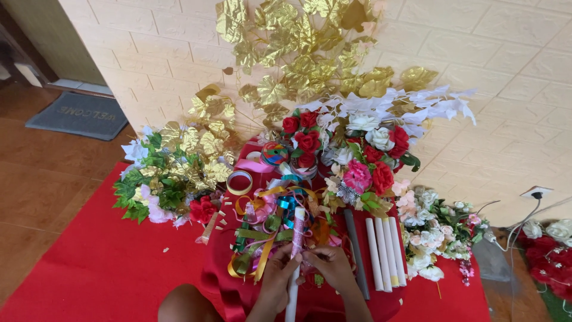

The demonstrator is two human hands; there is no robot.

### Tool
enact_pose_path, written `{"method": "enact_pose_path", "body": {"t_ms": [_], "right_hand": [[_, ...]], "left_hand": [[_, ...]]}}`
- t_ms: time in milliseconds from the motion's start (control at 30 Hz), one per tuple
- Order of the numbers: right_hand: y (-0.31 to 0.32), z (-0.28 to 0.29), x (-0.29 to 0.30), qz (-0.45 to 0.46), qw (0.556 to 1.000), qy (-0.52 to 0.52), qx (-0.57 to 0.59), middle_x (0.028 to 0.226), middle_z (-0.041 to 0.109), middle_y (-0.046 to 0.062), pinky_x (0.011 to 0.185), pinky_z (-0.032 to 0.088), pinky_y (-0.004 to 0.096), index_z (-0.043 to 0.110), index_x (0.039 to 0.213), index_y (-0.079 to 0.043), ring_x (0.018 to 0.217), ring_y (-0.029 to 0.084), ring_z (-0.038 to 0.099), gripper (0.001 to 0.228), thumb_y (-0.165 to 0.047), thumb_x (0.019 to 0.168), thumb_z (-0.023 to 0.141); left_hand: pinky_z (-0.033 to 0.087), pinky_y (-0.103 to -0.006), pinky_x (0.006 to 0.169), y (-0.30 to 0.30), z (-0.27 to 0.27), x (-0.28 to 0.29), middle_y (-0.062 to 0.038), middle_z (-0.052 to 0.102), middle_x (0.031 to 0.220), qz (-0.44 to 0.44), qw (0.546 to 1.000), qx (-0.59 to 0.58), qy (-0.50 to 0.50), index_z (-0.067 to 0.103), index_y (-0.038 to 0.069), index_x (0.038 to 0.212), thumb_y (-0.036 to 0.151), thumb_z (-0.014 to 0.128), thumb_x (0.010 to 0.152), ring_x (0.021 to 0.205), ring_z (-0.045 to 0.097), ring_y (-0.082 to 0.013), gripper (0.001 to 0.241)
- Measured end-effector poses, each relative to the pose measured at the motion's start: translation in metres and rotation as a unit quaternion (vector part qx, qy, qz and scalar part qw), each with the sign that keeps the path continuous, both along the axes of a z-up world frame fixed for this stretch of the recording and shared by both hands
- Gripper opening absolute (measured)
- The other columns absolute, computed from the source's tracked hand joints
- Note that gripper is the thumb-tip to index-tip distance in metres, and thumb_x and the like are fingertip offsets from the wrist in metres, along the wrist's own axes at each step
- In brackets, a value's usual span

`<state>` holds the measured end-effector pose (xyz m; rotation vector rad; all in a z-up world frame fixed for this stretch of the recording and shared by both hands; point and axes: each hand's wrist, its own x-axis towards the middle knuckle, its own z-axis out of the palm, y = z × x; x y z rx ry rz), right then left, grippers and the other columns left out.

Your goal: The person wraps a pink glittery ribbon around a white cylindrical candle. They hold the candle with one hand and spiral the ribbon around it with the other, working on a red table covered with floral decorations and ribbons.

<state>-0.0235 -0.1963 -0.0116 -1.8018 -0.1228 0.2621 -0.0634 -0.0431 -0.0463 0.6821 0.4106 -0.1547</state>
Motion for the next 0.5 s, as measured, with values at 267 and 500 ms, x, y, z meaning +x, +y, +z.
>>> {"method": "enact_pose_path", "body": {"t_ms": [267,500], "right_hand": [[-0.003,-0.003,-0.001,0.015,0.999,-0.033,0.003,0.081,0.087,0.005,0.067,0.058,0.028,0.09,0.092,-0.009,0.073,0.014,0.078,0.019,-0.022,0.088,0.078],[-0.009,0.001,-0.004,0.012,1.0,-0.028,-0.005,0.08,0.086,0.005,0.065,0.056,0.029,0.09,0.094,-0.009,0.071,0.014,0.076,0.022,-0.027,0.088,0.079]], "left_hand": [[0.059,-0.0338,0.053,0.002,0.014,-0.005,-0.02,0.071,0.101,0.005,0.999,0.035,-0.008,0.072,-0.004,0.12,0.0,0.08,0.085,0.067,0.066,-0.0254,0.036],[0.055,-0.0312,0.056,0.003,0.022,-0.009,-0.013,0.07,0.086,-0.041,0.99,0.119,-0.058,0.076,0.001,0.127,0.015,0.078,0.089,0.061,0.063,-0.0204,0.041]]}}
